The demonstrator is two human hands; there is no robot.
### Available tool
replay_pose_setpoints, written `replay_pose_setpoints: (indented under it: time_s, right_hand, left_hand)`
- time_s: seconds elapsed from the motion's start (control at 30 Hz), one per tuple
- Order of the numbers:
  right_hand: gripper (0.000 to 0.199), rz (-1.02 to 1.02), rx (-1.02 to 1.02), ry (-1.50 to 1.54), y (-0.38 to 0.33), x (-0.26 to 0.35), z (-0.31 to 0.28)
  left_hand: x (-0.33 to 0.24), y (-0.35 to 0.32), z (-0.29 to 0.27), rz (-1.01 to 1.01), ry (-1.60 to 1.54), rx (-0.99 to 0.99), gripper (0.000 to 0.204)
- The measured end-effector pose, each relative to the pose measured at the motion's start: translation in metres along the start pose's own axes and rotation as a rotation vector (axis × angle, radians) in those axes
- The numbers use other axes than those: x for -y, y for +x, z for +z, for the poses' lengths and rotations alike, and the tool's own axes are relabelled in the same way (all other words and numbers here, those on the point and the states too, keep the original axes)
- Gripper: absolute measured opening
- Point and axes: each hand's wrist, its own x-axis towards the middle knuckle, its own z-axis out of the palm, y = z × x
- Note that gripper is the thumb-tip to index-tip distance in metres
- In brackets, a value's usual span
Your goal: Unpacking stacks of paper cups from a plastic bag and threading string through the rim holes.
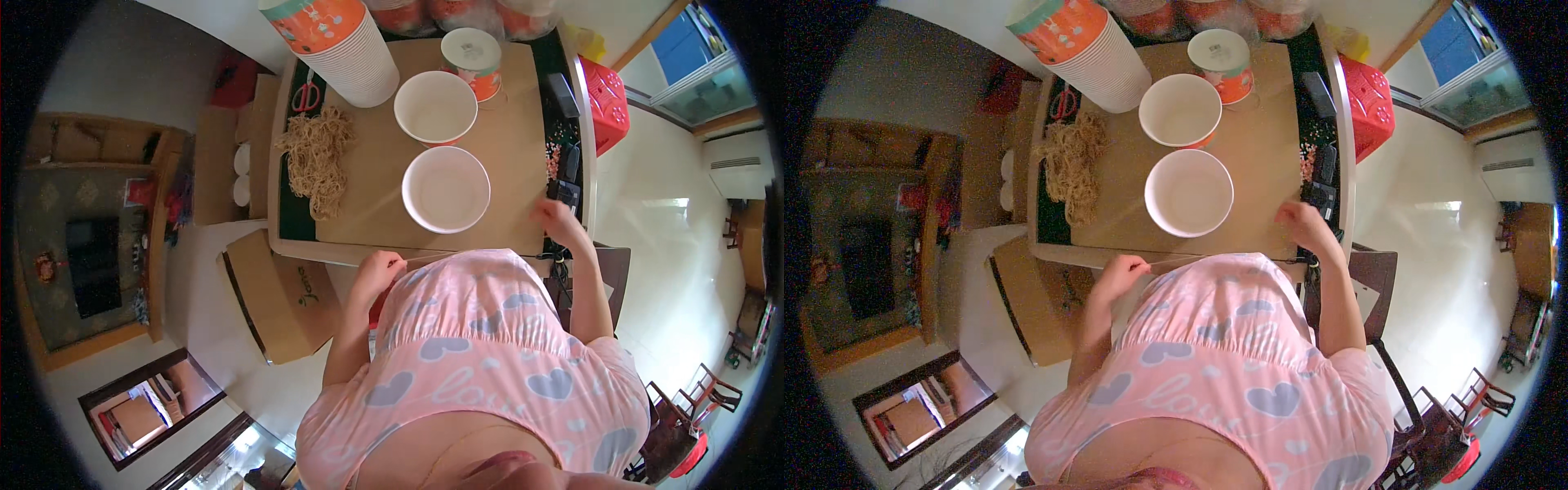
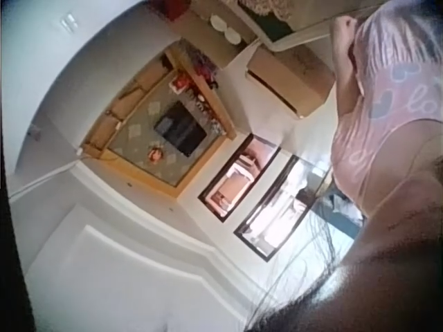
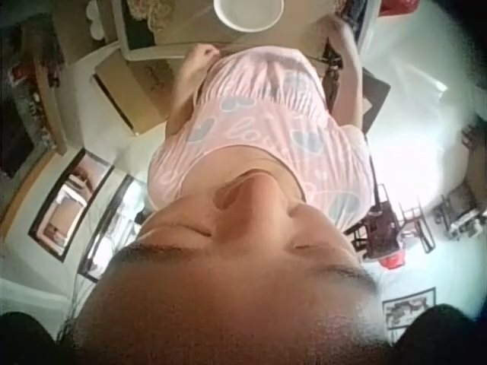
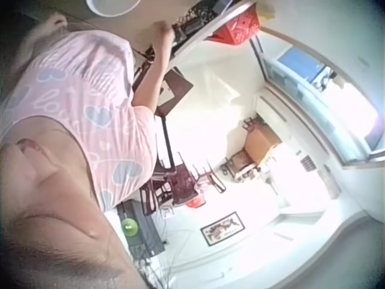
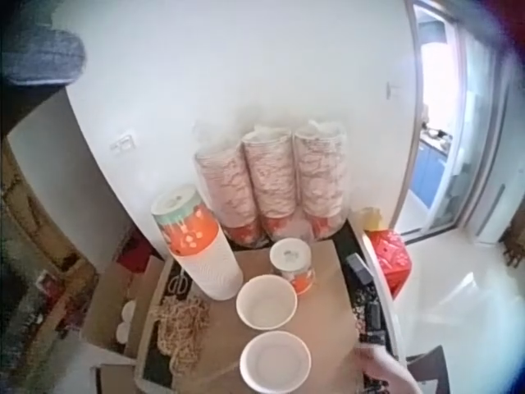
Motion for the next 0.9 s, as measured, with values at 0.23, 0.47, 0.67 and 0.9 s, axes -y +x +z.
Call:
replay_pose_setpoints:
  time_s: [0.23, 0.47, 0.67, 0.9]
  right_hand:
    - [0.04, -0.278, -0.166, -0.209, -0.008, 0.017, 0.046]
    - [0.01, -0.014, -0.168, -0.164, 0.034, -0.007, 0.079]
    - [0.01, -0.168, -0.217, -0.373, 0.037, -0.039, 0.139]
    - [0.006, -0.147, -0.117, 0.675, 0.039, 0.036, 0.108]
  left_hand:
    - [-0.05, 0.011, -0.009, 0.151, -0.16, 0.075, 0.019]
    - [-0.101, 0.033, 0.006, 0.295, -0.173, -0.165, 0.016]
    - [-0.113, 0.077, 0.042, 0.511, 0.184, -0.34, 0.024]
    - [-0.081, 0.075, -0.025, 0.283, -0.369, -0.248, 0.013]
